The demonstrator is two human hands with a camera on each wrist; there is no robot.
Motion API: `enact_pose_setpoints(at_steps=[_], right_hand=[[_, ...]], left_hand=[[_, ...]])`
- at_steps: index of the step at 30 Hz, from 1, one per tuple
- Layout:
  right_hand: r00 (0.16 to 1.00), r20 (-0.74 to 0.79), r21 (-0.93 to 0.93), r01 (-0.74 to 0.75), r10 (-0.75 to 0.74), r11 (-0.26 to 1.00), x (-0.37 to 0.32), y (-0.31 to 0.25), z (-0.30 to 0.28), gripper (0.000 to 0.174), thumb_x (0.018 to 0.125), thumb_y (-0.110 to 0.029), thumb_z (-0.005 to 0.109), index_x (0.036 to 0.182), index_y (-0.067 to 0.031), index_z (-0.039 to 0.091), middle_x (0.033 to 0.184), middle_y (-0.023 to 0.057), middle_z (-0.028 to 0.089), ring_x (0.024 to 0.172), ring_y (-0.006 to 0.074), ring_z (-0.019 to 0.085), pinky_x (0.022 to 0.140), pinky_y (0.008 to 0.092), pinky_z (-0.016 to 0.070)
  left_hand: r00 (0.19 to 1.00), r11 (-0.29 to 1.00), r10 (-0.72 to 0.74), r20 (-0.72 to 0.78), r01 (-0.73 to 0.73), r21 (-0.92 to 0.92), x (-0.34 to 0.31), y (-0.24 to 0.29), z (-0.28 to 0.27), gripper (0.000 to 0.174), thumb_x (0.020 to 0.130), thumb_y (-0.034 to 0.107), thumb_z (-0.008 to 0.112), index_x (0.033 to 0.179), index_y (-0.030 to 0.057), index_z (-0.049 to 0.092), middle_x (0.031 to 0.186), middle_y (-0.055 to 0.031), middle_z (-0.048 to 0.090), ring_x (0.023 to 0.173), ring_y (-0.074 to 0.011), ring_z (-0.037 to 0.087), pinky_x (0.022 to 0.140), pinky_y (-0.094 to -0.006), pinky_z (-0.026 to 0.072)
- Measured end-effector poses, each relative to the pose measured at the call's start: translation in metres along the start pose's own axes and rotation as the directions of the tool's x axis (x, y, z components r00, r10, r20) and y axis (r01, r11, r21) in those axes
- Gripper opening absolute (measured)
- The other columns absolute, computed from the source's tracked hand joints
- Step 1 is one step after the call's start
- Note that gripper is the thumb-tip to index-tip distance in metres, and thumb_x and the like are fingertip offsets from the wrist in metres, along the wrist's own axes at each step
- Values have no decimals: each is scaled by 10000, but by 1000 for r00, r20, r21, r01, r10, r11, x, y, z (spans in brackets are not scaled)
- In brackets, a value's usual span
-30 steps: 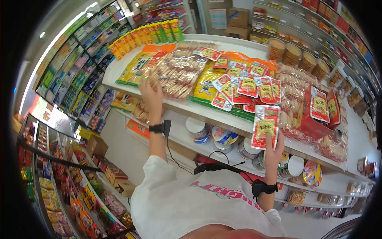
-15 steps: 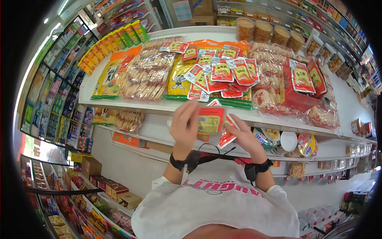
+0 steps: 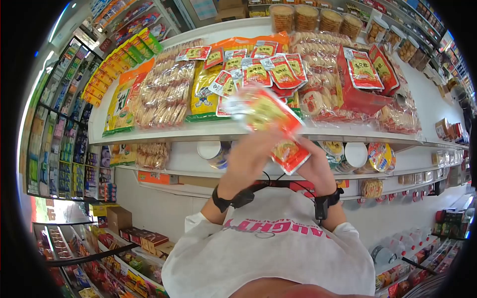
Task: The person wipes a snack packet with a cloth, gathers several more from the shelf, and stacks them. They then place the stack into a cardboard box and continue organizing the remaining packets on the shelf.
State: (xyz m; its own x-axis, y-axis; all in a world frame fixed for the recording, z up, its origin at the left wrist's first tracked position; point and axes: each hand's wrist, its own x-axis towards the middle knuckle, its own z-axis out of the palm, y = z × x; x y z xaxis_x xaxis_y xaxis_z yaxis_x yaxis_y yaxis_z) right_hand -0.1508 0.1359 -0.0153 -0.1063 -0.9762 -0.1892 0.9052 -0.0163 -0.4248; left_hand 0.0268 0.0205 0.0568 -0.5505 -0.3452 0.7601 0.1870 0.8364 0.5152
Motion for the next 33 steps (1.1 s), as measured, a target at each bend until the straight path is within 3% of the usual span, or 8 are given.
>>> enact_pose_setpoints(at_steps=[1,5,8,13,17,21,28,33], right_hand=[[995,99,189,15,-34,982,1,-3,3,538,1104,-323,493,1530,0,429,1504,191,543,1319,308,601,1108,461,496],[990,81,-42,117,-113,992,-12,-10,-11,548,1086,-333,555,1499,13,455,1465,185,574,1278,298,626,1087,433,515],[968,-81,-603,143,-238,785,-11,-17,-12,512,1046,-230,649,1465,17,490,1356,156,643,1202,238,662,1028,391,558],[769,71,-796,428,-636,428,6,-46,8,310,1053,-116,625,1314,32,548,1184,129,708,1005,165,717,792,306,597],[634,306,-865,497,-711,71,35,-45,-10,262,1041,-97,629,1247,56,572,1141,149,731,990,174,713,823,324,579],[661,281,-851,506,-696,137,49,-42,-29,274,1025,-80,635,1254,60,580,1126,186,737,1017,214,705,903,372,540],[714,323,-891,451,-621,54,41,-56,-31,282,1026,-92,628,1268,45,583,1140,185,733,1030,248,702,921,383,528],[710,312,-883,463,-631,84,45,-53,-35,285,1028,-113,631,1266,37,587,1135,200,731,1021,286,707,914,396,527]], left_hand=[[973,992,94,212,-74,-101,4,4,5,309,884,-97,656,1173,-1,715,1133,-145,718,1079,-282,710,926,-381,570],[911,991,53,409,4,-136,-13,-4,22,353,839,-45,728,1185,25,736,1203,-122,705,1072,-279,703,935,-385,568],[932,981,-6,361,76,-180,-17,-11,18,331,856,-25,745,1179,48,739,1244,-121,698,1114,-289,692,944,-410,560],[994,961,-107,-16,107,255,24,-67,-29,163,887,48,753,1050,39,748,1246,-130,689,1180,-364,648,1009,-463,518],[984,809,-147,-104,180,559,51,-172,-71,220,953,191,737,1130,67,783,1461,-254,562,1356,-416,540,1142,-489,415],[950,778,-308,48,223,587,58,-261,-90,347,991,332,681,1199,67,766,1626,-309,352,1505,-498,326,1238,-499,283],[823,654,-555,119,344,673,64,-317,-96,448,1005,399,615,1222,16,698,1478,-253,549,1487,-504,346,1162,-639,336],[946,679,-223,-236,324,658,60,-258,-114,300,866,74,803,1064,-31,603,942,-170,673,815,-328,663,721,-430,525]])
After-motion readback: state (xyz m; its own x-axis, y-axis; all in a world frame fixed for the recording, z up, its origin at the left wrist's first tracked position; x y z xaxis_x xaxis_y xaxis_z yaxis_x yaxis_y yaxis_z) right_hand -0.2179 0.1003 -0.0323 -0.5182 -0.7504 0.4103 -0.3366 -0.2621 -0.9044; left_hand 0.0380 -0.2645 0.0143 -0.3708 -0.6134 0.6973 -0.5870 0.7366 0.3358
